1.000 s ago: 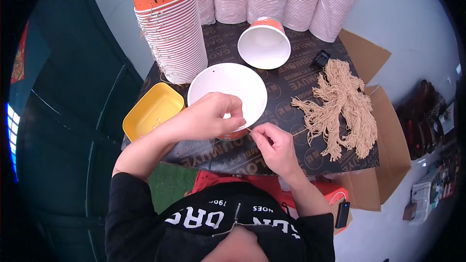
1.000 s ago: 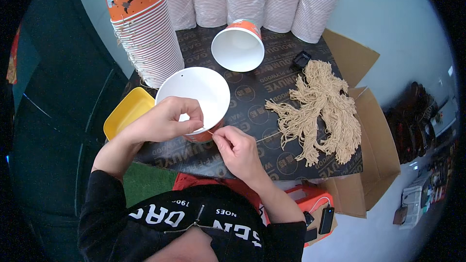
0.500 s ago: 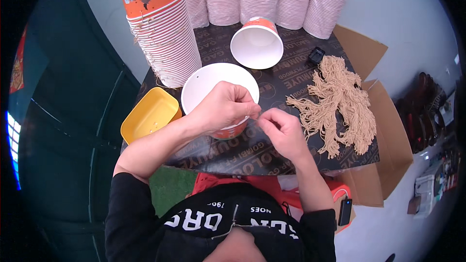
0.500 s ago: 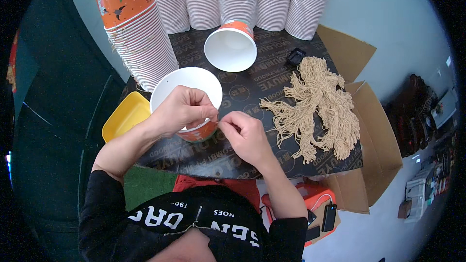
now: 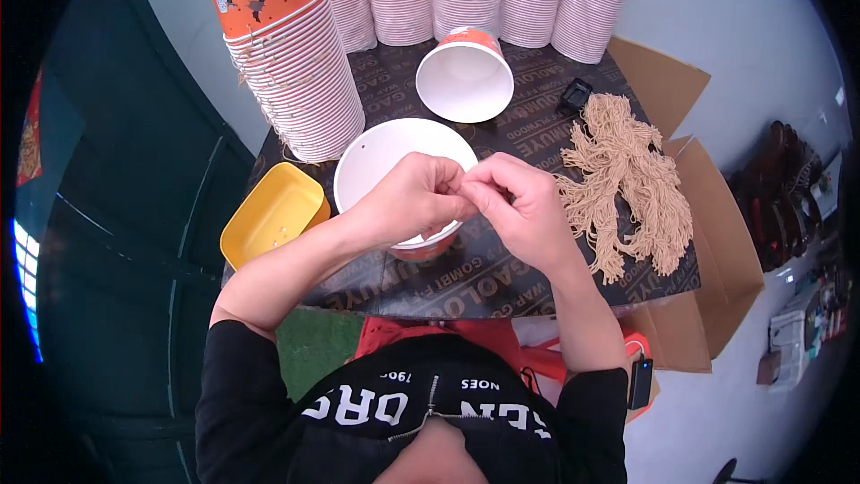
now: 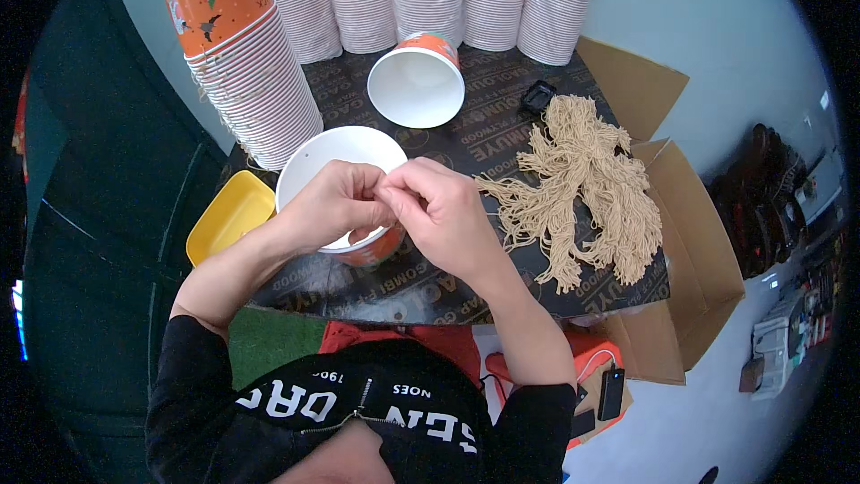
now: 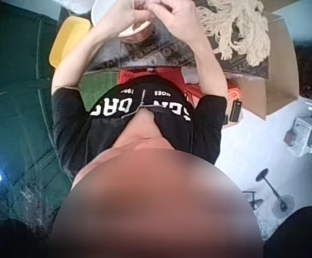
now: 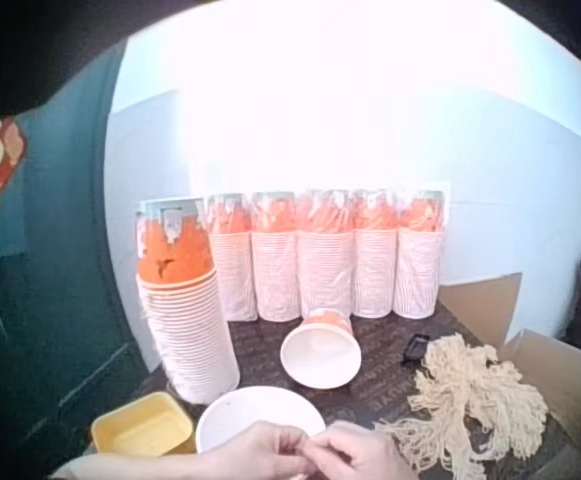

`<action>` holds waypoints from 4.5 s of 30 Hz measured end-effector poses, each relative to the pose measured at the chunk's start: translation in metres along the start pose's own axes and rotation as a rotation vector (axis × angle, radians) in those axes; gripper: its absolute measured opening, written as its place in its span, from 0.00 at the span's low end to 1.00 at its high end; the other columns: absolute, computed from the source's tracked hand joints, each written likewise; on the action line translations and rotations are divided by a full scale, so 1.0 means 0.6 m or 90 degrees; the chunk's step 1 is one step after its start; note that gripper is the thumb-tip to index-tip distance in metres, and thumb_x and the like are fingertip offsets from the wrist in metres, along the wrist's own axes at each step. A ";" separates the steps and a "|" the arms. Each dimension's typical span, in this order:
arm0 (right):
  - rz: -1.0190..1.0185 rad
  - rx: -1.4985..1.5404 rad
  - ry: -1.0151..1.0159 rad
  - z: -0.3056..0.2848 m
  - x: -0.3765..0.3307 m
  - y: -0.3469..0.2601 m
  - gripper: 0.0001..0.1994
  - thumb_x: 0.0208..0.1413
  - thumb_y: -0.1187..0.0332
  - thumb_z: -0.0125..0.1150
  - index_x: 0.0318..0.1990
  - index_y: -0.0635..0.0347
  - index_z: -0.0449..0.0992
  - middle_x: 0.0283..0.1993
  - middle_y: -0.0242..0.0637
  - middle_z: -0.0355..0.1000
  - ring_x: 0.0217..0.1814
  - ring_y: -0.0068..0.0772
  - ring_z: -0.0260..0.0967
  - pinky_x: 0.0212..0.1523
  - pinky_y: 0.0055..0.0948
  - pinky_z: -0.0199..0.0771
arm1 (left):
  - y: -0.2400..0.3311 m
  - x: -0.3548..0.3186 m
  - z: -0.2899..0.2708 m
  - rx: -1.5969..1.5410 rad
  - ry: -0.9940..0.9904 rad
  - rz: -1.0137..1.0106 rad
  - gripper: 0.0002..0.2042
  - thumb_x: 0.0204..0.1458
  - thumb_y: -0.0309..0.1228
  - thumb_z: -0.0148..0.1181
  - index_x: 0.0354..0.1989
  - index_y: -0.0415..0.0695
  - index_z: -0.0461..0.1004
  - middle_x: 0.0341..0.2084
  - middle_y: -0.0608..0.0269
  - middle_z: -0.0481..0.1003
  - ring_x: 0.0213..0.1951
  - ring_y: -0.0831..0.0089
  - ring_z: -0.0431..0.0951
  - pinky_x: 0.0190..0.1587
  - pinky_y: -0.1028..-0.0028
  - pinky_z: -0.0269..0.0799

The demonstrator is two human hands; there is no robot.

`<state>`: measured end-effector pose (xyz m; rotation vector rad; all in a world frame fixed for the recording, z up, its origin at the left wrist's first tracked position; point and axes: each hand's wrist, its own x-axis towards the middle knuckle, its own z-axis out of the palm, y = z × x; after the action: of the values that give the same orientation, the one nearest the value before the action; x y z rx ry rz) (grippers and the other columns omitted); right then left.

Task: Attach thin strings to the sides of paper buckets using a wooden stick to thread them.

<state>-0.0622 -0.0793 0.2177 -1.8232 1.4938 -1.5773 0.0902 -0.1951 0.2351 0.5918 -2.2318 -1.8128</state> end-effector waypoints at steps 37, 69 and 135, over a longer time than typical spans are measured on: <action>-0.176 -0.145 0.023 0.005 -0.024 0.016 0.04 0.49 0.79 0.63 0.33 0.65 0.77 0.34 0.40 0.67 0.34 0.38 0.69 0.34 0.33 0.70 | -0.011 0.000 -0.024 -0.142 -0.030 -0.022 0.04 0.50 0.17 0.62 0.30 0.35 0.72 0.25 0.59 0.76 0.23 0.78 0.74 0.25 0.80 0.69; 0.050 -0.023 -0.100 -0.001 -0.004 0.026 0.08 0.60 0.76 0.51 0.44 0.67 0.74 0.40 0.47 0.72 0.43 0.47 0.73 0.44 0.36 0.72 | -0.011 -0.024 0.027 0.550 0.237 0.297 0.07 0.54 0.24 0.63 0.33 0.38 0.69 0.22 0.51 0.77 0.26 0.57 0.82 0.26 0.67 0.76; -0.122 -0.119 0.170 0.063 -0.035 0.044 0.04 0.51 0.80 0.63 0.34 0.65 0.75 0.29 0.41 0.69 0.29 0.43 0.71 0.29 0.36 0.69 | 0.000 -0.030 -0.008 0.249 0.105 0.122 0.05 0.56 0.23 0.60 0.37 0.33 0.76 0.27 0.66 0.77 0.31 0.82 0.75 0.34 0.79 0.73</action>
<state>-0.0399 -0.0870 0.1726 -1.9707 1.6726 -1.8918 0.1081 -0.1918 0.2379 0.5470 -2.4438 -1.2003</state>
